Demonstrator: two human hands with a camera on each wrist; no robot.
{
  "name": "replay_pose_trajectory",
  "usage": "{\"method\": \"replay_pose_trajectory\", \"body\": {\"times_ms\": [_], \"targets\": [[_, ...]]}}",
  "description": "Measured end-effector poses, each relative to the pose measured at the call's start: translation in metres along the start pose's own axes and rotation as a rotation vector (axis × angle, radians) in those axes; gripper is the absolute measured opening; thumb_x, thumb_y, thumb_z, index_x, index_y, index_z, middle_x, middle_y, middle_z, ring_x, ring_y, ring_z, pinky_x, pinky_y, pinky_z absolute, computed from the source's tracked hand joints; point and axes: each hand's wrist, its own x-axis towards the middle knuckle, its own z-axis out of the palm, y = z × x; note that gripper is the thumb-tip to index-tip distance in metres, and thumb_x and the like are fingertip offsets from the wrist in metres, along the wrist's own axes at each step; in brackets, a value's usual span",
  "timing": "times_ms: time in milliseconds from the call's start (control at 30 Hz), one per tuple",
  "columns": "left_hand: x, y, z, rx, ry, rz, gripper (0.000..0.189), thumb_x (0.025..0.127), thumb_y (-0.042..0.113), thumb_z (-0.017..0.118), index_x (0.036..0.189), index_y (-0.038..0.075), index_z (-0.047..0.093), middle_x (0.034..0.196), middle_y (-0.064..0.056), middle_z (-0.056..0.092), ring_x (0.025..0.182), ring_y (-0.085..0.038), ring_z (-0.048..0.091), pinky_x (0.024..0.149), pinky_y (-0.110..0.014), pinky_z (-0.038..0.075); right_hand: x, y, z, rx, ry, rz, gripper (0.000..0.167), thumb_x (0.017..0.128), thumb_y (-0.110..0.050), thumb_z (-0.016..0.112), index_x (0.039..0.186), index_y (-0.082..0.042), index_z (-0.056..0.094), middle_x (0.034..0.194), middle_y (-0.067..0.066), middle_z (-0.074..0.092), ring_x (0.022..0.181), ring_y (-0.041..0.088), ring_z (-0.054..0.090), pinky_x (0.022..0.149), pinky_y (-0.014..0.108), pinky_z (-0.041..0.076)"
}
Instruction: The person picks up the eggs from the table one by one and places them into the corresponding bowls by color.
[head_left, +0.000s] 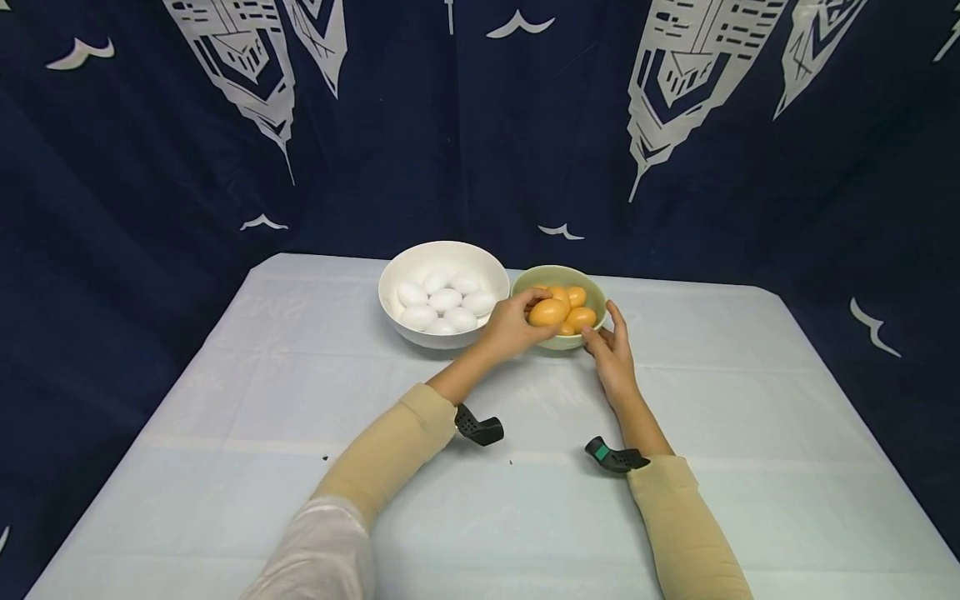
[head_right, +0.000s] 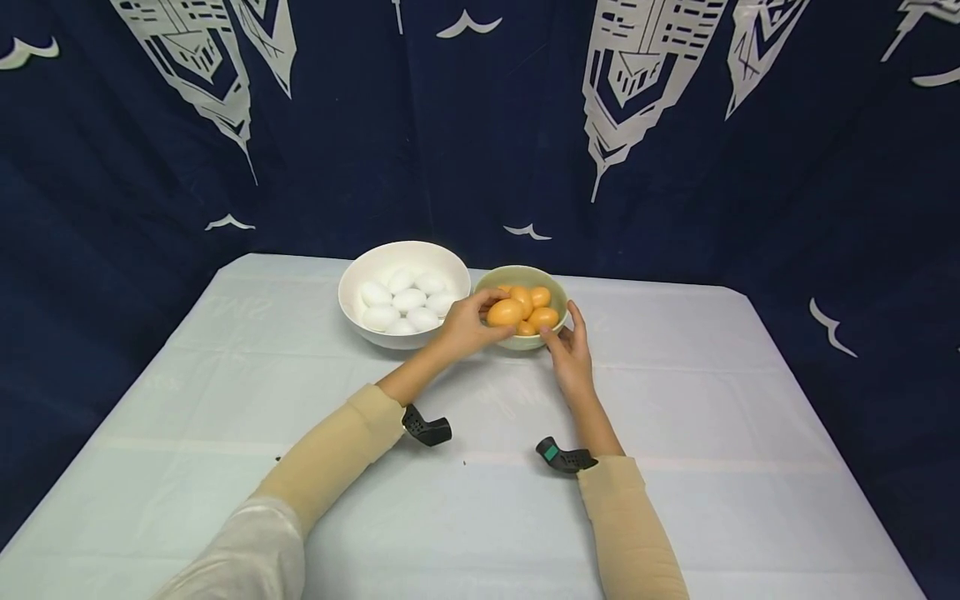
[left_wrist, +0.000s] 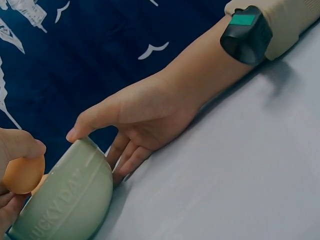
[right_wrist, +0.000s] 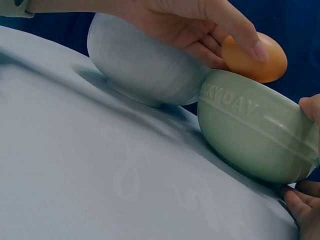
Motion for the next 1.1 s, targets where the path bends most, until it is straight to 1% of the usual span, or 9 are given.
{"method": "replay_pose_trajectory", "body": {"times_ms": [100, 233, 400, 533, 633, 733, 833, 1000, 1100], "targets": [[0.005, 0.000, 0.004, 0.051, 0.011, 0.006, 0.052, 0.081, 0.017, 0.080, 0.127, 0.005, 0.061, 0.124, -0.009, 0.065, 0.108, -0.019, 0.062, 0.092, -0.021, 0.048, -0.001, -0.001, 0.000, -0.005, -0.001, 0.004, 0.068, 0.102, -0.021, 0.049, 0.158, -0.018, 0.010, 0.144, 0.029, 0.038, 0.123, 0.024, 0.046, 0.105, 0.037, 0.040], [0.010, -0.001, 0.008, 0.150, 0.021, 0.021, 0.052, 0.081, 0.019, 0.079, 0.128, 0.005, 0.061, 0.125, -0.007, 0.065, 0.110, -0.021, 0.061, 0.095, -0.026, 0.046, 0.000, 0.000, 0.000, -0.003, 0.003, 0.006, 0.068, 0.102, -0.019, 0.049, 0.158, -0.018, 0.010, 0.143, 0.027, 0.039, 0.120, 0.021, 0.046, 0.103, 0.033, 0.041], [0.013, -0.004, 0.011, 0.228, 0.026, 0.042, 0.051, 0.081, 0.019, 0.078, 0.126, 0.006, 0.060, 0.124, -0.007, 0.065, 0.108, -0.022, 0.061, 0.094, -0.029, 0.047, 0.011, 0.017, -0.003, 0.013, 0.009, -0.001, 0.069, 0.102, -0.021, 0.051, 0.158, -0.022, 0.011, 0.143, 0.025, 0.041, 0.117, 0.018, 0.047, 0.099, 0.028, 0.043], [0.014, -0.007, 0.013, 0.271, 0.015, 0.094, 0.050, 0.081, 0.018, 0.076, 0.127, 0.010, 0.060, 0.124, -0.006, 0.064, 0.107, -0.020, 0.060, 0.092, -0.030, 0.047, 0.017, 0.029, -0.005, 0.005, 0.020, -0.018, 0.068, 0.102, -0.024, 0.052, 0.158, -0.026, 0.012, 0.143, 0.024, 0.041, 0.118, 0.018, 0.048, 0.099, 0.028, 0.043], [0.014, -0.009, 0.013, 0.325, -0.008, 0.145, 0.048, 0.083, 0.020, 0.074, 0.130, 0.014, 0.061, 0.122, -0.006, 0.063, 0.105, -0.019, 0.059, 0.089, -0.030, 0.047, 0.017, 0.031, -0.005, -0.015, 0.026, -0.035, 0.068, 0.102, -0.026, 0.052, 0.158, -0.026, 0.012, 0.142, 0.024, 0.042, 0.117, 0.017, 0.049, 0.098, 0.026, 0.044], [0.013, -0.009, 0.013, 0.368, -0.024, 0.171, 0.046, 0.085, 0.022, 0.073, 0.129, 0.016, 0.063, 0.120, -0.007, 0.063, 0.102, -0.019, 0.059, 0.087, -0.030, 0.047, 0.017, 0.031, -0.005, -0.029, 0.029, -0.040, 0.068, 0.102, -0.028, 0.052, 0.158, -0.026, 0.012, 0.141, 0.024, 0.043, 0.114, 0.016, 0.051, 0.096, 0.023, 0.045], [0.012, -0.009, 0.013, 0.378, -0.022, 0.178, 0.043, 0.085, 0.023, 0.072, 0.127, 0.016, 0.063, 0.118, -0.007, 0.063, 0.101, -0.019, 0.059, 0.087, -0.031, 0.047, 0.016, 0.031, -0.005, -0.037, 0.028, -0.035, 0.068, 0.102, -0.029, 0.052, 0.158, -0.026, 0.013, 0.142, 0.024, 0.043, 0.114, 0.016, 0.051, 0.096, 0.023, 0.044], [0.013, -0.008, 0.013, 0.367, -0.009, 0.184, 0.039, 0.084, 0.021, 0.073, 0.121, 0.014, 0.062, 0.114, -0.006, 0.064, 0.101, -0.019, 0.059, 0.089, -0.031, 0.046, 0.016, 0.029, -0.005, -0.021, 0.022, -0.023, 0.068, 0.103, -0.027, 0.052, 0.158, -0.029, 0.012, 0.144, 0.023, 0.041, 0.119, 0.020, 0.048, 0.102, 0.031, 0.043], [0.013, -0.009, 0.013, 0.376, -0.008, 0.193, 0.039, 0.084, 0.022, 0.073, 0.120, 0.011, 0.060, 0.112, -0.006, 0.064, 0.101, -0.019, 0.059, 0.089, -0.030, 0.046, 0.016, 0.029, -0.005, -0.009, 0.019, -0.021, 0.068, 0.103, -0.026, 0.052, 0.158, -0.029, 0.012, 0.144, 0.023, 0.041, 0.118, 0.020, 0.048, 0.103, 0.033, 0.042]]}}
